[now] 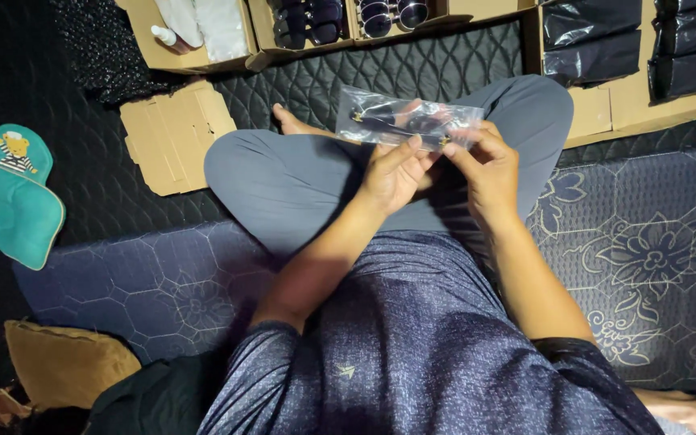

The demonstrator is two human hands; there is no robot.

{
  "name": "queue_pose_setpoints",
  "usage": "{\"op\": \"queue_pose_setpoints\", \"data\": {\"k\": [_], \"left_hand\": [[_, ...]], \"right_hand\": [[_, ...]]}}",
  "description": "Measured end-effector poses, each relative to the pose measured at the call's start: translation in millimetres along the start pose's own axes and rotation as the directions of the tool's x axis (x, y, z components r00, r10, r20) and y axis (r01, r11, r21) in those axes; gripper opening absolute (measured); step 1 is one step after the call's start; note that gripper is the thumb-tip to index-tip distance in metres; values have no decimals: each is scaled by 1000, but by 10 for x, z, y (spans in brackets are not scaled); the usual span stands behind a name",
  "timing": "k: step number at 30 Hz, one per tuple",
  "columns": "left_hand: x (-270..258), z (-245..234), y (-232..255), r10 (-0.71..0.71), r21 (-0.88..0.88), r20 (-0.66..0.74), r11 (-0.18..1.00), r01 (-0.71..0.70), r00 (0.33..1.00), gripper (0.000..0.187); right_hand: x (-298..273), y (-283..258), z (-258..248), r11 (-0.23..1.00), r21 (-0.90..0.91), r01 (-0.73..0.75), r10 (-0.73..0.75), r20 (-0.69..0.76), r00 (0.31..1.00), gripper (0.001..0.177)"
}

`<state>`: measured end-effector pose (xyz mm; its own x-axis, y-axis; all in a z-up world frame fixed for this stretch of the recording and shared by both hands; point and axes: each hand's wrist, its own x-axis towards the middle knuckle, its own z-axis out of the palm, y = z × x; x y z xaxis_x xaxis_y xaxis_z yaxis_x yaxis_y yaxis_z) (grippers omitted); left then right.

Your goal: Packing sunglasses into protective sleeves, bubble wrap, and cardboard boxes for shipping.

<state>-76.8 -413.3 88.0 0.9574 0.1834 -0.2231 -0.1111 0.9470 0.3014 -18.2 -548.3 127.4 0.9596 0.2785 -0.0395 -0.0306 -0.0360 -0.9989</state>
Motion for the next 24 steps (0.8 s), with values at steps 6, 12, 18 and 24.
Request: {"op": "queue_pose_setpoints", "data": {"k": [6,12,18,24], "left_hand": [[-19,-108,61,29,-78,54,997,-25,998,56],[-67,-488,216,48,49,-43,998,-46,998,47],[-142,-830,170,-46,269,-58,961,60,997,50],[-149,-466,315,-169,716,30,692,97,985,52]], "right_hand": [[52,103,-185,999,23,-30,30,-21,999,19],[79,191,-437,953,227,-198,230,-122,966,22],[141,-190,-317,982,44,-182,186,-121,975,16],[214,-399,-547,904,-370,216,-43,424,904,15]]}}
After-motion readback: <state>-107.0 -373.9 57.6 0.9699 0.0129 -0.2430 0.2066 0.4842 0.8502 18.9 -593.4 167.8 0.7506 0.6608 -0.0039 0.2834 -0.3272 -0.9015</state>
